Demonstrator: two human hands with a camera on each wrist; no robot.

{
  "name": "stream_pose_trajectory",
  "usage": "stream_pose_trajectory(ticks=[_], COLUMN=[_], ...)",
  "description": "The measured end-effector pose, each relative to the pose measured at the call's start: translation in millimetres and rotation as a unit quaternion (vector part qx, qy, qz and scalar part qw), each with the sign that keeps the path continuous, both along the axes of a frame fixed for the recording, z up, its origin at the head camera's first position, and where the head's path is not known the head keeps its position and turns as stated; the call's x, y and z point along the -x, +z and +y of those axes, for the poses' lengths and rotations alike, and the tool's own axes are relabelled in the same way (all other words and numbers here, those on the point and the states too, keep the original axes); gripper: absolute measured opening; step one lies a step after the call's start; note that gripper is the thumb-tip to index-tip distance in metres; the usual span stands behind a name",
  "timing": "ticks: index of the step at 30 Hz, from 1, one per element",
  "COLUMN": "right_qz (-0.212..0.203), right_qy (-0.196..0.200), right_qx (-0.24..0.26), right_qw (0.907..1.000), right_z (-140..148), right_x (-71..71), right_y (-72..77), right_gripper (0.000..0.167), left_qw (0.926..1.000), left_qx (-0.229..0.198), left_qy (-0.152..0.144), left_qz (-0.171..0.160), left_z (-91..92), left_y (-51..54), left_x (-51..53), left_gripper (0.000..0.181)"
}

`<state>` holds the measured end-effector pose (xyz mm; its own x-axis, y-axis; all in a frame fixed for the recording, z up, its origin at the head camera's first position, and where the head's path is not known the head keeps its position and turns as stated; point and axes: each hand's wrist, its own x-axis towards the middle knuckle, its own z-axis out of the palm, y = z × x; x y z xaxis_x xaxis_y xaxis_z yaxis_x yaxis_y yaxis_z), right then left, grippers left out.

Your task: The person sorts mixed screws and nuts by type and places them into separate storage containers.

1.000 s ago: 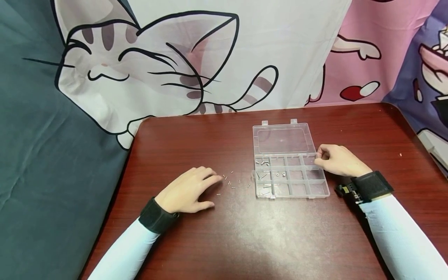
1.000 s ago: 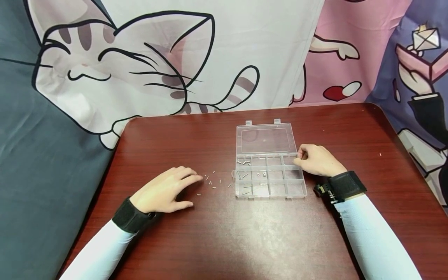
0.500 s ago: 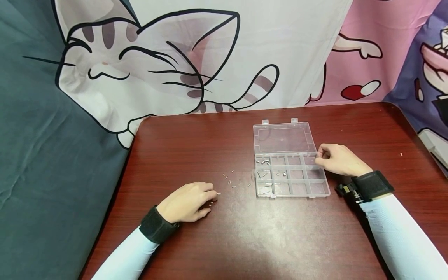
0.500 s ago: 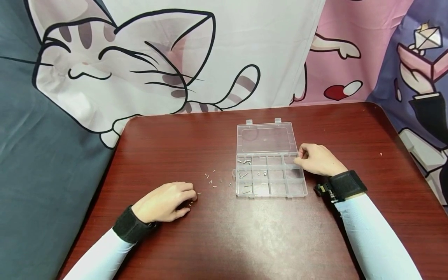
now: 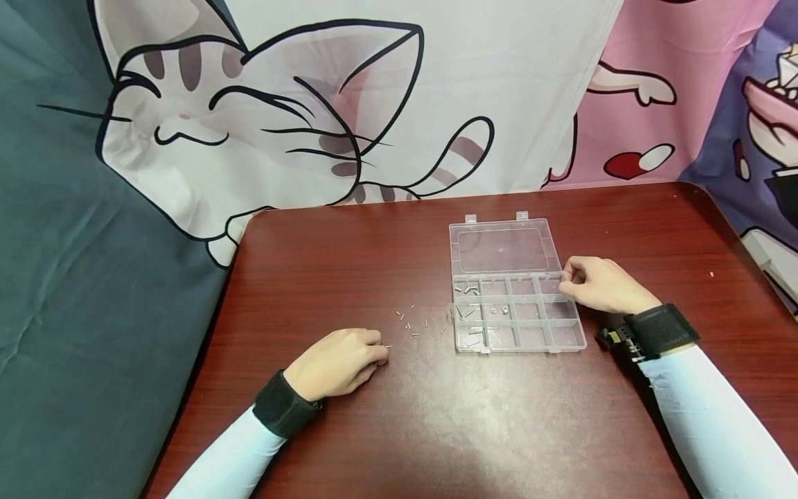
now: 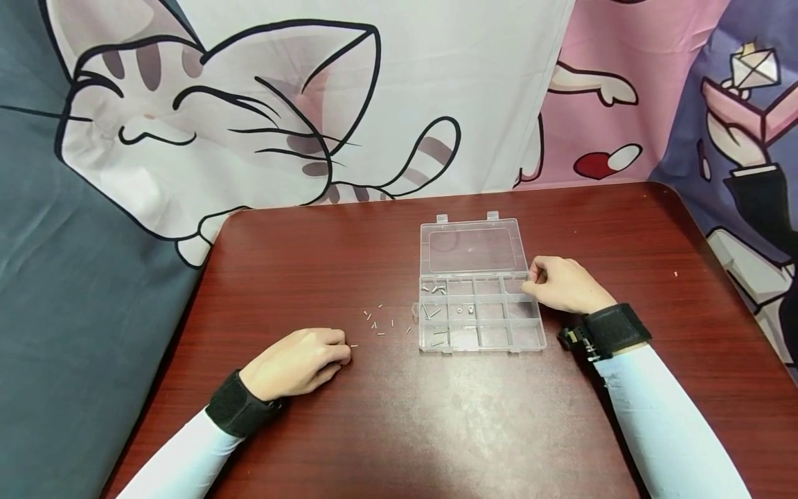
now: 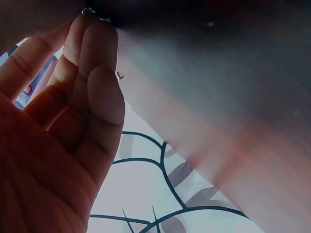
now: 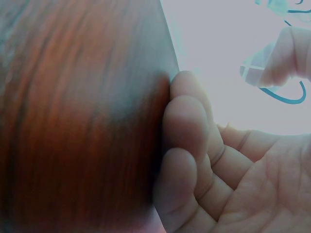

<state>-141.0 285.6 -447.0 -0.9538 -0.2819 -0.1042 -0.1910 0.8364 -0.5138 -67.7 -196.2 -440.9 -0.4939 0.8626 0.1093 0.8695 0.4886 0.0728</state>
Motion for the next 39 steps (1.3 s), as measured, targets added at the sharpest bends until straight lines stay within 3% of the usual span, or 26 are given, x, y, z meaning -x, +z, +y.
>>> stream_pose_trajectory(ticks=[14,23,39], right_qz=[-0.01,-0.008,-0.009], right_qy=[-0.004,-0.003,-0.002], right_qx=[0.003,0.0,0.003], right_qw=[0.9999,1.0,1.0], right_z=[-0.1,-0.3,0.7], right_x=[1.2,0.5,0.0], right_y=[1.4,1.3,-0.2], right_gripper=[0.006,0.005,0.005], left_qw=[0.9997,0.9988,0.9998], left_qx=[-0.019,-0.02,0.003], left_qy=[0.014,0.027,0.019], left_qz=[-0.005,-0.037,0.001], left_z=[4.8,4.7,20.4], left_y=[-1.6,-1.0,-1.3], left_x=[7.6,14.0,27.7], left_gripper=[0.021,0.018,0.016])
